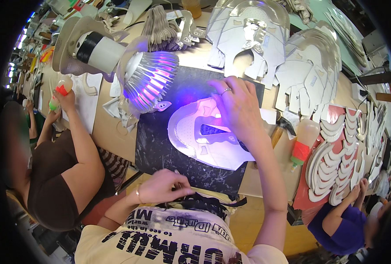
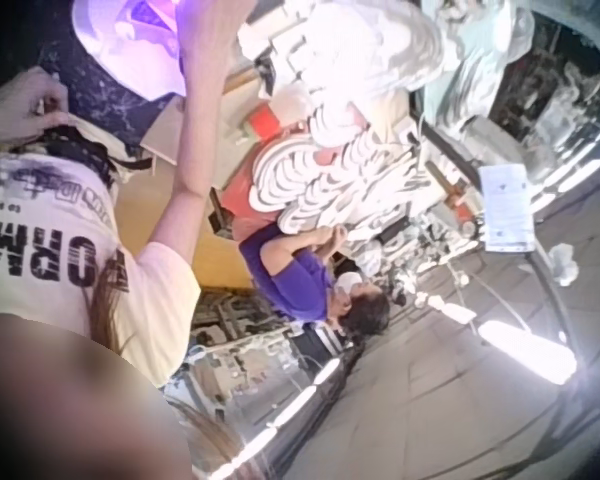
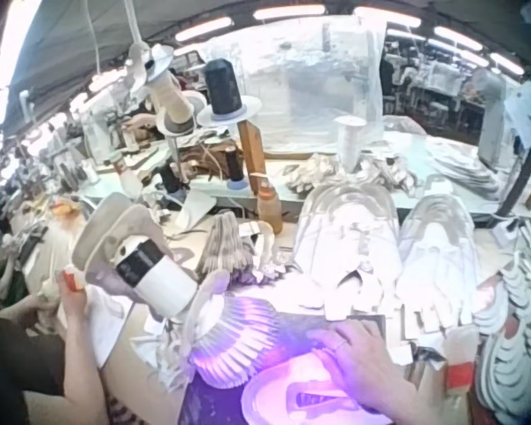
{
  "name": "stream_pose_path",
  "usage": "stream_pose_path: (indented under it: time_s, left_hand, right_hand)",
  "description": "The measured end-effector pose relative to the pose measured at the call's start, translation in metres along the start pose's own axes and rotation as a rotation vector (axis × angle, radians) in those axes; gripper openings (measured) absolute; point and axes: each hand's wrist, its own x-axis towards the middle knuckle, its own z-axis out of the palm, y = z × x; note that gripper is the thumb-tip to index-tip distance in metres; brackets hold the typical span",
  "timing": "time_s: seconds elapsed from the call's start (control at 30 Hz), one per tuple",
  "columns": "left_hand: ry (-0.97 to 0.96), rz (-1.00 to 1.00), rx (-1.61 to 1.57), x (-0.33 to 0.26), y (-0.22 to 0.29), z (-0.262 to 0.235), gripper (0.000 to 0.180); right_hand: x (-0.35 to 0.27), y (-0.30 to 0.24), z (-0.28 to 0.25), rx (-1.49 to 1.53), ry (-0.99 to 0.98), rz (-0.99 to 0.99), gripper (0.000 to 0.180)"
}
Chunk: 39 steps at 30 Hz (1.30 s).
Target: The person applies glue to a white decorative cutout and presses smaller pieces onto it under a UV lamp. They repeat this process with multiple pieces, smoothing each one into place on the work surface.
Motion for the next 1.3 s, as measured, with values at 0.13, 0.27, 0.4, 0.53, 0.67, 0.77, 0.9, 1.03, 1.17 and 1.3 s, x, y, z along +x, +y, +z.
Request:
stream_pose_path:
  time_s: [0.13, 0.27, 0.4, 0.53, 0.67, 0.77, 0.9, 1.03, 1.17, 1.3]
  left_hand:
    - [0.560, 0.291, 0.290, 0.017, 0.014, -0.039, 0.014]
    - [0.613, 0.311, 0.455, 0.086, 0.010, -0.063, 0.024]
    - [0.604, 0.352, 0.330, 0.119, -0.012, -0.061, 0.021]
    - [0.739, 0.344, 0.374, 0.120, -0.023, -0.045, 0.015]
    - [0.713, 0.205, 0.278, 0.111, -0.024, -0.032, 0.011]
    - [0.730, 0.204, 0.293, 0.107, -0.022, -0.027, 0.010]
    - [0.740, 0.197, 0.319, 0.106, -0.022, -0.022, 0.010]
    - [0.763, 0.232, 0.278, 0.103, -0.024, -0.021, 0.012]
    - [0.817, 0.312, 0.208, 0.093, -0.022, -0.025, 0.019]
    - [0.752, 0.213, 0.447, 0.068, -0.017, -0.028, 0.030]
  right_hand:
    - [-0.022, -0.015, -0.006, 0.007, -0.127, 0.131, 0.024]
    - [-0.042, -0.023, 0.010, -0.040, -0.200, 0.156, 0.026]
    - [-0.044, -0.032, 0.020, -0.145, -0.164, 0.144, 0.021]
    - [-0.047, -0.046, 0.014, -0.242, -0.222, 0.061, 0.016]
    - [-0.061, -0.063, 0.003, -0.393, -0.280, 0.000, 0.019]
    - [-0.066, -0.070, 0.002, -0.401, -0.298, 0.064, 0.018]
    - [-0.070, -0.087, 0.003, -0.404, -0.365, 0.050, 0.027]
    - [-0.062, -0.078, 0.000, -0.314, -0.306, 0.194, 0.022]
    - [-0.053, -0.071, 0.005, -0.181, -0.241, 0.277, 0.017]
    - [-0.051, -0.072, 0.016, -0.190, -0.151, 0.274, 0.016]
